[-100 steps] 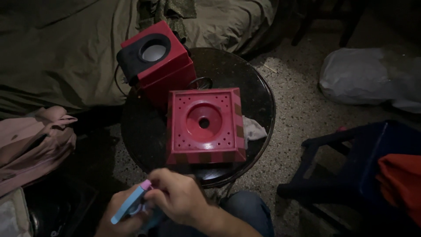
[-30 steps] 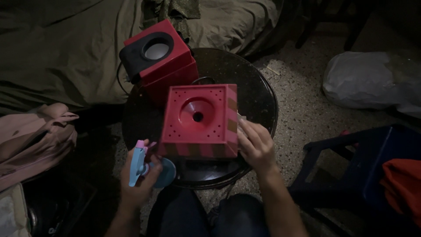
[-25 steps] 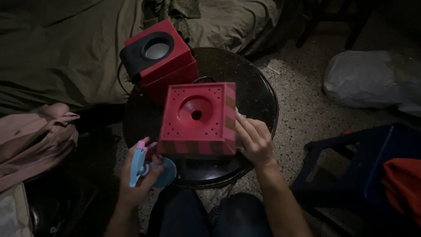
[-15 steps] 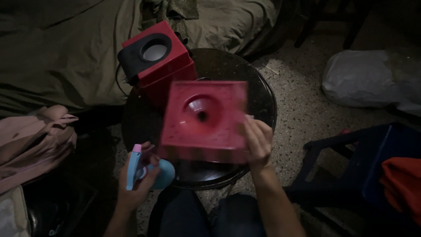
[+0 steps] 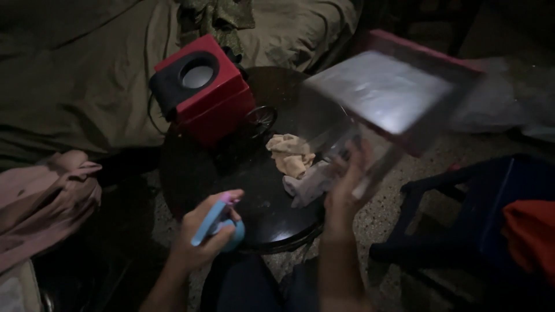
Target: Cleaning red and clear plastic containers using a spray bottle and a cloth.
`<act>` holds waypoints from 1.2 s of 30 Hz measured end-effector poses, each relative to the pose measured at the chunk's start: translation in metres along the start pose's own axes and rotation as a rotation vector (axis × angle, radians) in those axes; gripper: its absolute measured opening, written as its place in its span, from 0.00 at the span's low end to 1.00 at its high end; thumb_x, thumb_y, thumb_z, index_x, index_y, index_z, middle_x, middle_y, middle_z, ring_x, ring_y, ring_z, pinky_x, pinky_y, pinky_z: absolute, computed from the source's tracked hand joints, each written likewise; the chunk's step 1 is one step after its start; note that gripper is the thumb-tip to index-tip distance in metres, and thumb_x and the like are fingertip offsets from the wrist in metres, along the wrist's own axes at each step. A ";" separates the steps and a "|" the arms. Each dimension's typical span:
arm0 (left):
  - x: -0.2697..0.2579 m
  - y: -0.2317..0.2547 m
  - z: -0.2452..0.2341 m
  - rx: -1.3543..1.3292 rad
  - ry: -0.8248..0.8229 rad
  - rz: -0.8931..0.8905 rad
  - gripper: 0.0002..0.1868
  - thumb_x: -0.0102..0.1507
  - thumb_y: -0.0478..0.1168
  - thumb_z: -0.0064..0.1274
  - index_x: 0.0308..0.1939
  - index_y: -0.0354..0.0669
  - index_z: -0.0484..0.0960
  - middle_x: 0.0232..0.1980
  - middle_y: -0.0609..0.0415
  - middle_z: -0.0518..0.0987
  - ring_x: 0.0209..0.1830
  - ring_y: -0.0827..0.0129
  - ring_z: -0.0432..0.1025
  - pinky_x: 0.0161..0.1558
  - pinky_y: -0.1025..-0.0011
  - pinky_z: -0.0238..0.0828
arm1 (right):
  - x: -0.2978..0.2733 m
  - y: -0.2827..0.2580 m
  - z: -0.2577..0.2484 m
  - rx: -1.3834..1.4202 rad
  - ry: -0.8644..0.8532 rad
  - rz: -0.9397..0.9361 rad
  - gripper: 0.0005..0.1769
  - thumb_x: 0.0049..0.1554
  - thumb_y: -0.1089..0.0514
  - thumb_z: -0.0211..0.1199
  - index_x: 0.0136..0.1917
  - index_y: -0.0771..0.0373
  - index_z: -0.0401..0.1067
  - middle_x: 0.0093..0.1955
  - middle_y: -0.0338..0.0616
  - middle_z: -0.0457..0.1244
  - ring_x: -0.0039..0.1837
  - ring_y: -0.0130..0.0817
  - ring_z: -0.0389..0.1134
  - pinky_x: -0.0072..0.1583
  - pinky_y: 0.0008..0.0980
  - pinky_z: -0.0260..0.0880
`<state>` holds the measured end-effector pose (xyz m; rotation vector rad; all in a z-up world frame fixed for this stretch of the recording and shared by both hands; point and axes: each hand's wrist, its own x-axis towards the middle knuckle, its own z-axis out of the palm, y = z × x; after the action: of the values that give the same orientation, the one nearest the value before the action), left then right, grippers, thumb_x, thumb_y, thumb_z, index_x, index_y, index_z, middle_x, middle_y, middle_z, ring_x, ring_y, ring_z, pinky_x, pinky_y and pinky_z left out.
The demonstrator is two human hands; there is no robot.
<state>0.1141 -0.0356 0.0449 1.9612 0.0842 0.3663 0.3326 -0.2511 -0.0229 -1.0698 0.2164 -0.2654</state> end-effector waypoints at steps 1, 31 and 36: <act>0.005 0.000 0.003 -0.039 -0.080 -0.023 0.32 0.59 0.36 0.56 0.67 0.35 0.72 0.63 0.43 0.77 0.48 0.64 0.80 0.48 0.64 0.82 | 0.000 0.006 0.000 -0.026 0.000 0.115 0.27 0.64 0.49 0.52 0.74 0.60 0.61 0.69 0.40 0.63 0.51 0.36 0.72 0.44 0.33 0.72; 0.069 0.005 0.045 -0.015 -0.162 -0.225 0.17 0.60 0.31 0.57 0.53 0.32 0.79 0.44 0.49 0.83 0.40 0.67 0.81 0.43 0.68 0.78 | -0.021 0.045 -0.001 -0.337 -0.103 -0.015 0.16 0.64 0.55 0.59 0.60 0.66 0.75 0.52 0.47 0.71 0.48 0.35 0.76 0.46 0.33 0.77; 0.070 0.011 0.042 0.078 -0.145 -0.090 0.17 0.62 0.33 0.57 0.55 0.33 0.78 0.47 0.48 0.83 0.41 0.68 0.82 0.43 0.69 0.80 | -0.026 0.019 0.007 -0.127 -0.156 0.087 0.16 0.65 0.54 0.56 0.59 0.66 0.74 0.52 0.46 0.70 0.44 0.35 0.73 0.42 0.34 0.75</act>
<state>0.1913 -0.0617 0.0545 2.0468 0.0938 0.1635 0.3127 -0.2284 -0.0346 -1.1983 0.1402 -0.0904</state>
